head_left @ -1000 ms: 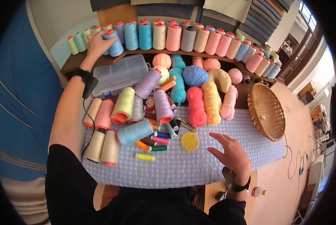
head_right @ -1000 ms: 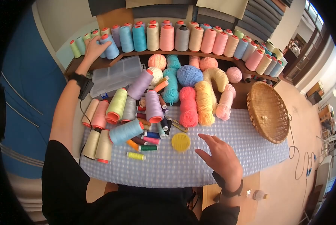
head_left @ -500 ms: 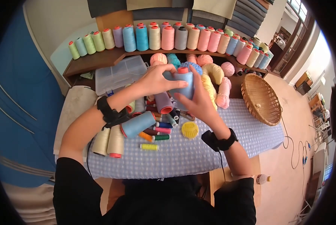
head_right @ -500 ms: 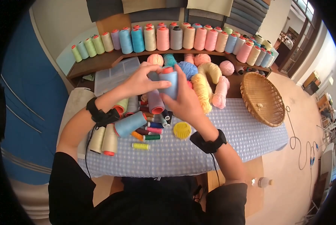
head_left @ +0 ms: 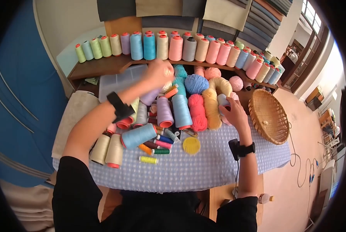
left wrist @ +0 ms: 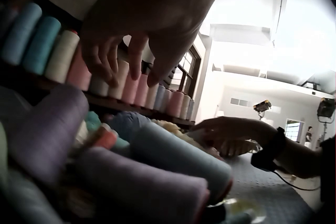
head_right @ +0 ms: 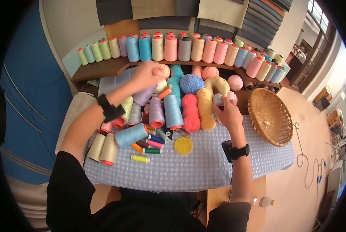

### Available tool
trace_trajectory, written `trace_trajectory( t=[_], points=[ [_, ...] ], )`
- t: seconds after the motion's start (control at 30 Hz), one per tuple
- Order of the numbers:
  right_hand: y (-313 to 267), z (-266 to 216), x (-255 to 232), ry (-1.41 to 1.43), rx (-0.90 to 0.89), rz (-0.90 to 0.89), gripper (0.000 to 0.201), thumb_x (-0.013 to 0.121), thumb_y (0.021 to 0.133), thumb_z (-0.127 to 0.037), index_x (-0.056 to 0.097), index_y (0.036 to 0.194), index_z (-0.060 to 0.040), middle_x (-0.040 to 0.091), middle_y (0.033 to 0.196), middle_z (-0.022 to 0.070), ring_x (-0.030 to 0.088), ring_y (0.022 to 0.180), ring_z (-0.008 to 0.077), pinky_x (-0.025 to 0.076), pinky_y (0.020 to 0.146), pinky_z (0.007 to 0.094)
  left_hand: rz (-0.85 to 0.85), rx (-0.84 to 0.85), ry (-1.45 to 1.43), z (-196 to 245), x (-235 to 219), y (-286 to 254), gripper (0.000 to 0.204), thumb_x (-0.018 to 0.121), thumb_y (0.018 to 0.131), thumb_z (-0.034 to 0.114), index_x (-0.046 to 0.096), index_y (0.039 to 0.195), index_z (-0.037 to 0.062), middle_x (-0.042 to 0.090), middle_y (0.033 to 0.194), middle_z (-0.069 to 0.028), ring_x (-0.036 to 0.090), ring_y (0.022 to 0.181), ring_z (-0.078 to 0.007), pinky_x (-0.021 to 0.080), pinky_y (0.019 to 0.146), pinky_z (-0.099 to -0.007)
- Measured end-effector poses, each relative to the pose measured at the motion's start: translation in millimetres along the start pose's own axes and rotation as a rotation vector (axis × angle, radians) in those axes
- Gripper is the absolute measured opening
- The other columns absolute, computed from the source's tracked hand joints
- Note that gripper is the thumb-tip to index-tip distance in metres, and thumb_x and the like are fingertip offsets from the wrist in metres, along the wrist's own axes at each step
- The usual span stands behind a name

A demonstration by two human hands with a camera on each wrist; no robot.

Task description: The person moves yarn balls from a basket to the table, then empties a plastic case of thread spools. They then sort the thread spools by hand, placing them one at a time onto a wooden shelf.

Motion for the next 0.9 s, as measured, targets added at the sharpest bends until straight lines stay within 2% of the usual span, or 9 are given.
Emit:
trace_trajectory(
  t=[0.03,0.07,0.13,0.23,0.37,0.5,0.6,0.77,0.9],
  points=[
    [-3.3,-3.6,-1.4,-0.023,0.01,-0.037,0.052,0.064,0.077,-0.038,0.055,0.116,-0.0048,0.061,0.102,0.0207,0.059,0.095,0.0348,0.047,0.081,0.0397,0.253,0.011,0.046,-17.8,-21.6,1.8,0.035,0.07,0.07,0.027,0.061,0.097,0.0062,0.059,0.1,-0.0177,0.06,0.087,-0.0312,0.048,0.078,-0.038],
    [-3.9,-6.4,-4.0,-0.024,-0.001,-0.046,0.049,0.065,0.077,-0.034,0.056,0.115,-0.0043,0.06,0.105,0.0205,0.059,0.095,0.0347,0.047,0.082,0.04,0.223,-0.205,0.136,-22.3,-44.7,8.4,0.045,0.07,0.068,0.028,0.056,0.109,0.0122,0.052,0.111,-0.0151,0.054,0.098,-0.0338,0.048,0.078,-0.0442],
    [3.7,-7.9,-8.2,-0.024,-0.111,-0.036,0.05,0.066,0.076,-0.037,0.056,0.115,-0.006,0.059,0.108,0.019,0.059,0.095,0.0345,0.047,0.081,0.0407,0.501,-0.12,0.346,-56.8,-65.0,23.7,0.054,0.069,0.071,0.036,0.051,0.117,0.0146,0.047,0.119,-0.0148,0.052,0.103,-0.0378,0.047,0.081,-0.0464],
    [20.9,-33.7,-32.1,0.023,-0.234,0.015,0.049,0.067,0.075,-0.04,0.059,0.111,-0.007,0.06,0.109,0.0172,0.059,0.097,0.0338,0.047,0.081,0.0406,0.292,-0.402,0.496,-86.7,-71.7,52.4,0.072,0.07,0.067,0.052,0.05,0.123,0.0116,0.045,0.127,-0.0206,0.046,0.116,-0.0362,0.04,0.094,-0.0422],
    [48.4,-44.7,-51.8,0.254,-0.203,0.016,0.049,0.065,0.078,-0.039,0.058,0.113,-0.0056,0.063,0.102,0.0207,0.058,0.1,0.0332,0.046,0.084,0.0391,0.177,-0.393,0.213,-144.9,-51.1,87.8,0.077,0.07,0.065,0.057,0.054,0.12,0.0065,0.052,0.123,-0.0206,0.047,0.116,-0.0358,0.039,0.095,-0.0406],
    [53.3,-37.6,-48.1,0.311,-0.112,0.075,0.049,0.065,0.078,-0.037,0.058,0.114,-0.0031,0.063,0.101,0.0214,0.062,0.093,0.0344,0.048,0.081,0.0372,0.153,-0.466,0.326,-138.5,-51.3,85.1,0.078,0.069,0.062,0.06,0.058,0.117,0.0054,0.056,0.119,-0.0198,0.048,0.115,-0.0353,0.039,0.095,-0.0397],
    [51.3,-29.7,-30.9,0.234,-0.161,-0.075,0.049,0.066,0.078,-0.036,0.059,0.113,-0.0028,0.064,0.095,0.0215,0.062,0.089,0.0333,0.048,0.077,0.0382,0.253,-0.408,0.332,-144.8,-56.5,69.6,0.069,0.069,0.062,0.058,0.061,0.112,0.0116,0.055,0.123,-0.0159,0.039,0.122,-0.0389,0.039,0.097,-0.0417],
    [47.2,-40.8,-50.6,0.227,-0.125,0.069,0.045,0.065,0.081,-0.028,0.057,0.116,-0.0022,0.063,0.1,0.0171,0.064,0.089,0.0268,0.05,0.077,0.0348,0.223,-0.346,0.425,-105.6,-89.6,34.8,0.069,0.068,0.062,0.059,0.061,0.105,0.0058,0.057,0.107,-0.0225,0.049,0.109,-0.0335,0.043,0.089,-0.0407],
    [41.5,-73.9,-39.9,0.407,-0.254,-0.01,0.048,0.068,0.079,-0.027,0.054,0.121,-0.0065,0.061,0.102,0.0169,0.063,0.09,0.0297,0.049,0.08,0.0379,0.274,-0.047,0.356,-22.9,-99.9,6.7,0.057,0.072,0.068,0.049,0.061,0.099,0.0028,0.059,0.097,-0.0173,0.054,0.096,-0.0287,0.046,0.08,-0.0374]
  ],
)
Point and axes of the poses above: each hand's wrist, its own y-axis towards the middle knuckle, its own x-axis out of the palm, z = x × y, the point moved 6 cm from there along y, towards the middle knuckle
